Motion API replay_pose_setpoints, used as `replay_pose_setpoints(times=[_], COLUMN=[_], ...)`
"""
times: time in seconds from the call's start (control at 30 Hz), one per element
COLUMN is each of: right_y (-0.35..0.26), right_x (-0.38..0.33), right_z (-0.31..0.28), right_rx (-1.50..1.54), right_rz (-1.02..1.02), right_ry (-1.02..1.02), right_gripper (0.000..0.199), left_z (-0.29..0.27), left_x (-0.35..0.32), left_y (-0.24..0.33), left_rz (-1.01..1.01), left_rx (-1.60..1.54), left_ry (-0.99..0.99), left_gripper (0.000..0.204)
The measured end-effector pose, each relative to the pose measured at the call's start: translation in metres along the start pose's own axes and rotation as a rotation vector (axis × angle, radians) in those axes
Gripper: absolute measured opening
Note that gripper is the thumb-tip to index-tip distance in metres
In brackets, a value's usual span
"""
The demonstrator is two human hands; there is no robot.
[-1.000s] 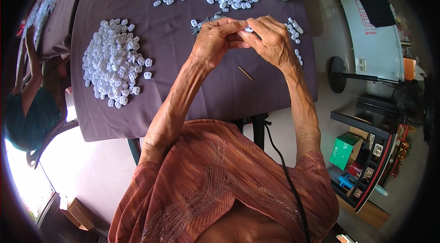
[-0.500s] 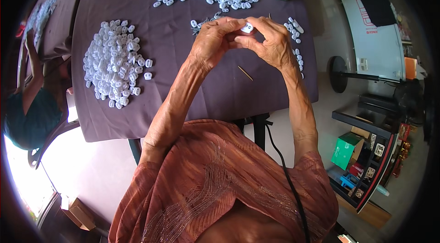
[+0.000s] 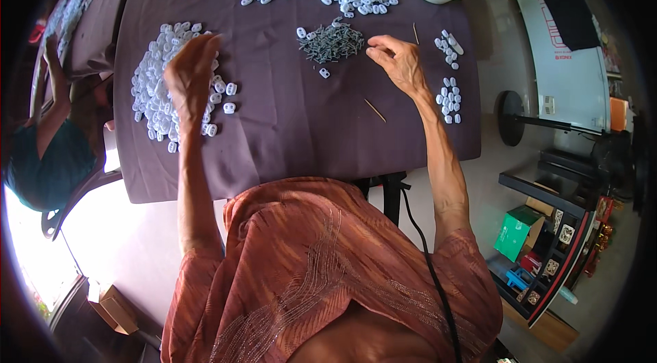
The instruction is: The person assembles plastic cord locks by inserting metal springs into plastic toggle pieces by hand.
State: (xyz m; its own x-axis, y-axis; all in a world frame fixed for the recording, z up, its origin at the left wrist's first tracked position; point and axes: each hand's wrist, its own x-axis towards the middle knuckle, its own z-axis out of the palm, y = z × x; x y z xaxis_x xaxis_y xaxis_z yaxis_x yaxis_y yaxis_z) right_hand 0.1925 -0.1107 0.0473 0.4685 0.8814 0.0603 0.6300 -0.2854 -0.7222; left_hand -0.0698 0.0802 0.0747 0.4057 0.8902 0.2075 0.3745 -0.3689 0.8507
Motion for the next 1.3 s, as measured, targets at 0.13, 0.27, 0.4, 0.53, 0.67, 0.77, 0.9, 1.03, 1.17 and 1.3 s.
replay_pose_setpoints(times=[0.13,0.27,0.4,0.53,0.67,0.77,0.9,1.03,1.17,1.3], right_y=[0.016,0.033,0.039,0.033,0.036,0.042,0.039,0.038,0.015,-0.026], right_x=[0.025,0.051,0.073,0.084,0.087,0.089,0.089,0.075,0.04,-0.007], right_z=[0.015,0.028,0.036,0.039,0.04,0.036,0.033,0.029,0.014,0.016], right_rx=[-0.011,-0.112,-0.216,-0.357,-0.428,-0.335,-0.327,-0.266,0.041,0.116], right_rz=[-0.076,-0.175,-0.225,-0.228,-0.271,-0.138,-0.092,-0.171,-0.083,-0.129], right_ry=[0.1,0.156,0.176,0.123,0.083,0.026,-0.012,0.03,-0.001,-0.215], right_gripper=[0.017,0.017,0.016,0.013,0.013,0.013,0.012,0.01,0.007,0.005], left_z=[-0.037,-0.047,-0.047,-0.043,-0.021,0.009,0.053,0.082,0.098,0.105], left_x=[-0.009,-0.021,-0.024,-0.02,-0.019,-0.019,-0.031,-0.049,-0.059,-0.061], left_y=[-0.046,-0.068,-0.07,-0.047,-0.026,-0.01,0.009,0.023,0.028,0.029], left_rz=[0.173,0.157,0.138,0.152,0.217,0.246,0.306,0.08,-0.077,-0.223], left_rx=[0.383,0.623,0.618,0.576,0.351,0.156,-0.012,-0.273,-0.384,-0.493], left_ry=[0.121,0.13,0.13,0.178,0.136,-0.03,-0.216,-0.453,-0.499,-0.55], left_gripper=[0.016,0.015,0.016,0.02,0.016,0.014,0.014,0.014,0.021,0.026])
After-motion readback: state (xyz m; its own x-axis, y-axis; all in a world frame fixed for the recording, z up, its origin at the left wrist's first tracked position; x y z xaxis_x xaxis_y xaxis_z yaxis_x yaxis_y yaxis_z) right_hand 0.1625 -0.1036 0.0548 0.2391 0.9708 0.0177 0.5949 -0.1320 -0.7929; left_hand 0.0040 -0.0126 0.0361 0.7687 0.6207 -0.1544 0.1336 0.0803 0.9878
